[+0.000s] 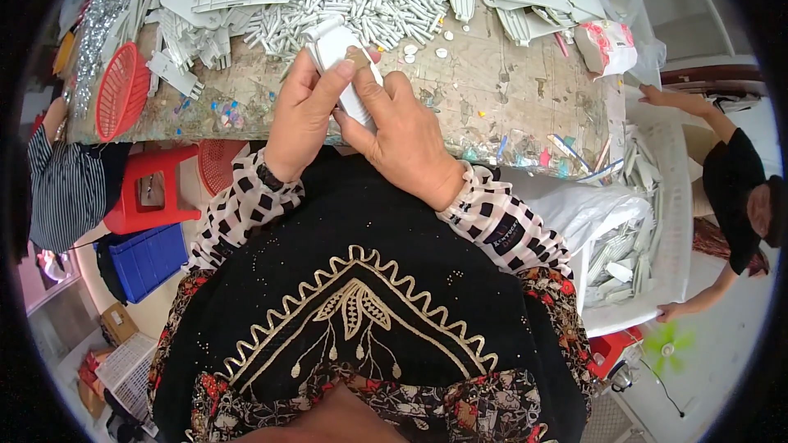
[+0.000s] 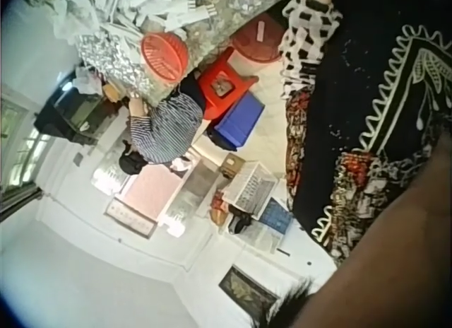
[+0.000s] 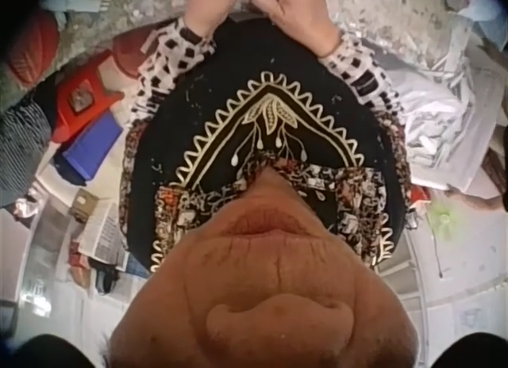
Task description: The person sorts and assembles small white plastic parts and fabric strips by hand at a manufacturing workspace.
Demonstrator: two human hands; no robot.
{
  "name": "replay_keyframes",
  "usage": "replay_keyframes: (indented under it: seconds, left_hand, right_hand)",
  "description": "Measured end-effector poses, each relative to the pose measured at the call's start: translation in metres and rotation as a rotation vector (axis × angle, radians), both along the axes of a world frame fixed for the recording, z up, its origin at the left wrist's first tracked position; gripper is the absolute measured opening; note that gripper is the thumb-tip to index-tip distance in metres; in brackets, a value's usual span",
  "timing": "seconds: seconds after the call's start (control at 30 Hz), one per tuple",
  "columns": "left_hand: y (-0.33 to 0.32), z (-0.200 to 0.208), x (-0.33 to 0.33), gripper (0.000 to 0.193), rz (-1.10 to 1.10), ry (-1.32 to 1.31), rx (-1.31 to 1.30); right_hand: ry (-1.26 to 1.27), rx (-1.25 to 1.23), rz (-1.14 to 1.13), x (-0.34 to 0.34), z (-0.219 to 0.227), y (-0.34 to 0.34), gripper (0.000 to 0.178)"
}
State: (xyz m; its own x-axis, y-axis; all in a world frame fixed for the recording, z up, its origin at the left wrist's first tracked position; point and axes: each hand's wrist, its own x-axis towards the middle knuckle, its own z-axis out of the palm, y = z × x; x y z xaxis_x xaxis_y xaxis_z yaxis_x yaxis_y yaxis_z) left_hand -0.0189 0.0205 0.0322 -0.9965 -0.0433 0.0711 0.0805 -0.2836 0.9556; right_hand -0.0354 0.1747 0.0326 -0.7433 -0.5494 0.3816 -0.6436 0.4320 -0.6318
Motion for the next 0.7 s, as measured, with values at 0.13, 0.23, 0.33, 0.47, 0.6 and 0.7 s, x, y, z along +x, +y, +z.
replay_keyframes:
  seconds: [0.13, 0.23, 0.33, 0.47, 0.6, 0.7]
  left_hand:
    - [-0.017, -0.001, -0.002, 0.036, -0.017, -0.011, -0.188]
    - [-0.029, 0.026, 0.005, 0.030, -0.195, 0.033, -0.590]
    - [-0.024, 0.015, 0.012, 0.031, -0.398, 0.038, -0.590]
    - [-0.018, 0.004, 0.020, 0.033, -0.490, -0.148, -0.543]
    - [-0.009, -0.003, 0.028, 0.034, -0.499, -0.180, -0.445]
    - [-0.009, -0.004, 0.027, 0.032, -0.520, -0.041, -0.516]
  right_hand:
    - [0.071, 0.092, 0.008, -0.004, 0.018, 0.010, 0.061]
    - [0.067, -0.110, -0.042, -0.009, 0.031, 0.021, 0.051]
    - [-0.032, -0.096, 0.169, -0.017, 0.032, 0.030, 0.027]
    - [-0.398, -0.112, 0.148, -0.008, 0.034, 0.040, 0.024]
    - [-0.513, -0.116, 0.167, -0.007, 0.031, 0.051, 0.023]
    - [-0.474, -0.087, 0.154, -0.003, 0.029, 0.056, 0.022]
